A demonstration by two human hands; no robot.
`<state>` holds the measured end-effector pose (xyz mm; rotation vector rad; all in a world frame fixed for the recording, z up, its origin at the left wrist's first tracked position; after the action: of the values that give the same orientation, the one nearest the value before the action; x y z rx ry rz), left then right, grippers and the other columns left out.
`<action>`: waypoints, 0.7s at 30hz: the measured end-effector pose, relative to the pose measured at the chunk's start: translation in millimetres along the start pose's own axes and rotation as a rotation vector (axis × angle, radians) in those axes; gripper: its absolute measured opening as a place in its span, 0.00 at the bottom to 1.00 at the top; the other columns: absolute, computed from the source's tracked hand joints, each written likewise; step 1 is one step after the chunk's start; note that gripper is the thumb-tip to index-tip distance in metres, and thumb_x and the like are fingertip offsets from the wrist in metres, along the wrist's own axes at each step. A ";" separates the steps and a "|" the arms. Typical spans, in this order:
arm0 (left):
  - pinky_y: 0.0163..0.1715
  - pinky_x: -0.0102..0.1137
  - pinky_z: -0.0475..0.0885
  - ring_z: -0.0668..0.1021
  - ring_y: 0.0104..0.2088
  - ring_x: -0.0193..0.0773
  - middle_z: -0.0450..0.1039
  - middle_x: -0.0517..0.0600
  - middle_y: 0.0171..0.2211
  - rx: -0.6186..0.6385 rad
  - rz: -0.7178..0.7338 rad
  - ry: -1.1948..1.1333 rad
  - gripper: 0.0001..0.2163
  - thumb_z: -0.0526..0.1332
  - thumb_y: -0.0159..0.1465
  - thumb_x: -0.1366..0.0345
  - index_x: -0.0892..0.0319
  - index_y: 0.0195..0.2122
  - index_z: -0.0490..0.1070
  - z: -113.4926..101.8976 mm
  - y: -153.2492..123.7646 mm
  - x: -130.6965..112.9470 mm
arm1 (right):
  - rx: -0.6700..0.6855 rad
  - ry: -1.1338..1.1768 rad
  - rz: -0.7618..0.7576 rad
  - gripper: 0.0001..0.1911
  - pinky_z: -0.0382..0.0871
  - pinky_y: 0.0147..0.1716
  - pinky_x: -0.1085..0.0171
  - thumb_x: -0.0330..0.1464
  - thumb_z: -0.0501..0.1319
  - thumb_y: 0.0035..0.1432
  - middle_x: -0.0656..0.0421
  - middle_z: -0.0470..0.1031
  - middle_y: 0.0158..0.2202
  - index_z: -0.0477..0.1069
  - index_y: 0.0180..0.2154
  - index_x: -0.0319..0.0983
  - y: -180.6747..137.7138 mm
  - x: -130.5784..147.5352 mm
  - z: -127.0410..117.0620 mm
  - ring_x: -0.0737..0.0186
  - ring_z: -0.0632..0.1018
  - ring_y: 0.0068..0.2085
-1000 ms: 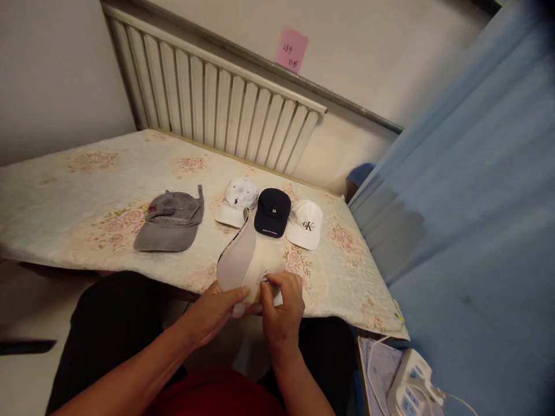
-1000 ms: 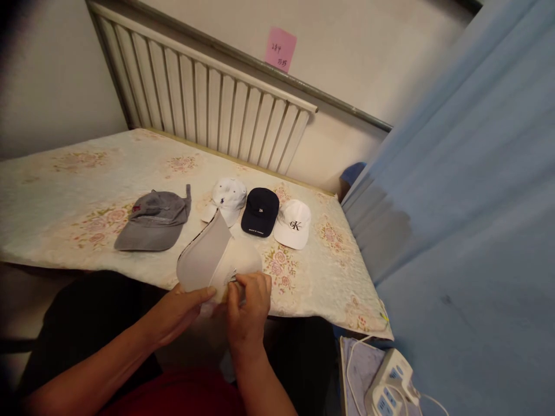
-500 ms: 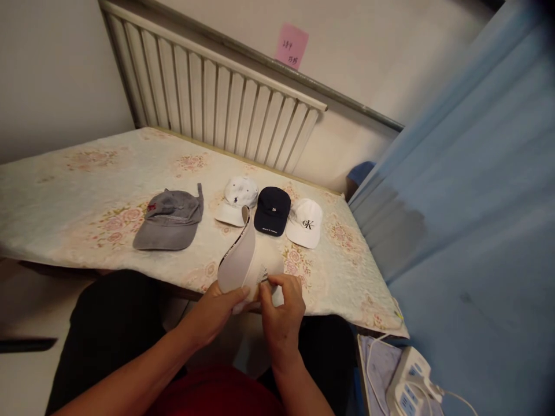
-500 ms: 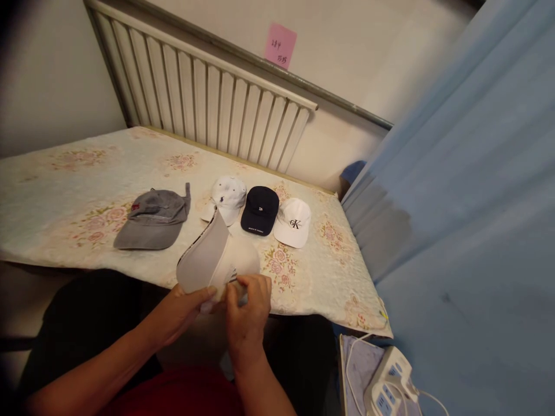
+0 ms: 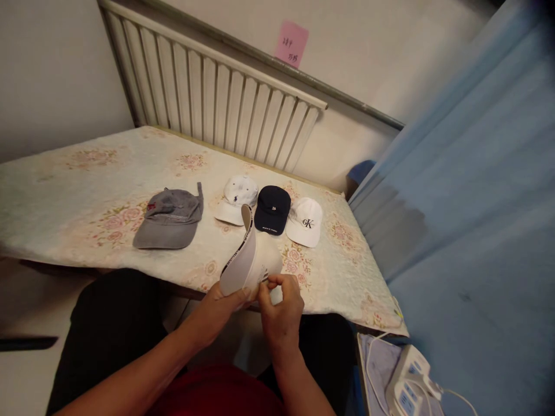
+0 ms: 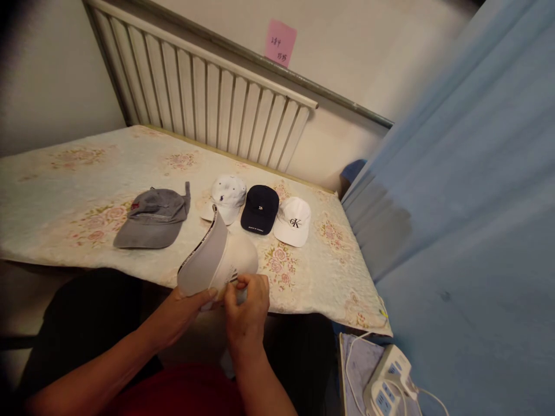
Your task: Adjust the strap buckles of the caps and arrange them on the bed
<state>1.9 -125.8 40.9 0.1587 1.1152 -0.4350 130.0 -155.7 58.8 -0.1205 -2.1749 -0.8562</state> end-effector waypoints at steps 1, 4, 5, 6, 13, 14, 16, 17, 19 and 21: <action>0.39 0.31 0.69 0.75 0.34 0.38 0.78 0.49 0.33 0.002 0.001 0.001 0.11 0.64 0.57 0.62 0.60 0.39 0.77 -0.1 -0.1 0.0 | -0.001 -0.003 -0.003 0.04 0.64 0.35 0.63 0.25 0.60 0.51 0.61 0.68 0.27 0.68 0.30 0.39 0.2 -0.2 0.2 0.62 0.70 0.32; 0.38 0.30 0.69 0.75 0.34 0.37 0.78 0.48 0.32 -0.002 0.006 0.004 0.09 0.64 0.57 0.62 0.59 0.38 0.77 -0.2 0.0 0.2 | 0.002 -0.008 -0.004 0.03 0.64 0.35 0.63 0.26 0.60 0.51 0.61 0.68 0.27 0.68 0.30 0.39 0.8 -0.8 0.6 0.62 0.70 0.32; 0.37 0.30 0.69 0.75 0.33 0.37 0.78 0.48 0.31 -0.006 0.005 0.006 0.09 0.64 0.57 0.62 0.59 0.37 0.77 -0.2 0.1 0.2 | 0.004 -0.008 -0.002 0.03 0.65 0.35 0.63 0.26 0.60 0.51 0.61 0.68 0.27 0.68 0.30 0.39 0.9 -0.8 0.6 0.62 0.70 0.32; 0.37 0.29 0.69 0.75 0.33 0.37 0.78 0.48 0.31 -0.010 0.004 0.006 0.09 0.64 0.57 0.62 0.59 0.37 0.77 -0.3 0.3 0.3 | 0.006 -0.007 0.003 0.03 0.65 0.35 0.63 0.26 0.60 0.51 0.61 0.68 0.27 0.68 0.30 0.39 1.0 -0.6 0.4 0.62 0.70 0.32; 0.39 0.30 0.70 0.75 0.35 0.37 0.78 0.49 0.34 -0.023 0.011 -0.017 0.09 0.65 0.57 0.62 0.59 0.38 0.77 -2.0 0.8 3.8 | -0.011 0.020 0.017 0.03 0.65 0.36 0.62 0.27 0.61 0.51 0.61 0.69 0.28 0.69 0.32 0.39 -0.2 0.5 -1.3 0.61 0.71 0.33; 0.39 0.30 0.70 0.75 0.36 0.37 0.78 0.49 0.35 -0.027 0.012 -0.015 0.10 0.65 0.57 0.62 0.59 0.39 0.77 -2.5 0.6 4.7 | -0.014 0.019 0.017 0.04 0.65 0.36 0.62 0.27 0.61 0.51 0.61 0.69 0.28 0.69 0.32 0.39 -0.4 0.6 -1.3 0.61 0.71 0.33; 0.40 0.30 0.70 0.76 0.37 0.38 0.78 0.50 0.37 -0.034 0.002 -0.018 0.11 0.65 0.57 0.62 0.59 0.40 0.77 -3.2 0.1 6.3 | -0.013 0.016 0.013 0.04 0.65 0.37 0.62 0.27 0.61 0.51 0.61 0.69 0.28 0.69 0.32 0.39 -0.5 0.8 -1.2 0.61 0.71 0.33; 0.40 0.31 0.70 0.76 0.38 0.39 0.79 0.50 0.37 -0.035 -0.006 -0.023 0.12 0.65 0.57 0.62 0.59 0.41 0.76 -3.4 -0.1 6.9 | -0.011 0.013 0.011 0.04 0.65 0.36 0.62 0.27 0.61 0.51 0.61 0.69 0.28 0.69 0.32 0.39 -0.4 0.9 -1.1 0.61 0.71 0.33; 0.42 0.32 0.71 0.77 0.40 0.40 0.79 0.52 0.39 -0.032 -0.016 -0.032 0.13 0.65 0.57 0.62 0.60 0.42 0.76 -3.5 0.0 7.8 | -0.009 0.008 0.009 0.03 0.65 0.36 0.62 0.27 0.60 0.51 0.61 0.68 0.28 0.68 0.31 0.39 -0.1 1.4 -1.0 0.61 0.71 0.33; 0.44 0.34 0.70 0.77 0.41 0.42 0.78 0.52 0.40 -0.027 -0.015 -0.031 0.14 0.65 0.57 0.62 0.60 0.43 0.76 -3.5 0.7 8.3 | -0.008 0.001 0.009 0.03 0.65 0.36 0.62 0.27 0.60 0.52 0.61 0.68 0.28 0.68 0.31 0.39 0.4 1.7 -1.0 0.61 0.71 0.33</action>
<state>2.3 -126.2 31.9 0.1193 1.0924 -0.4340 129.5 -156.3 60.7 -0.1335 -2.1682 -0.8598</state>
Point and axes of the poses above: each hand's wrist, its own y-axis towards the middle knuckle, its own z-axis out of the palm, x = y × z, the point moved 1 cm from there along y, towards the middle knuckle
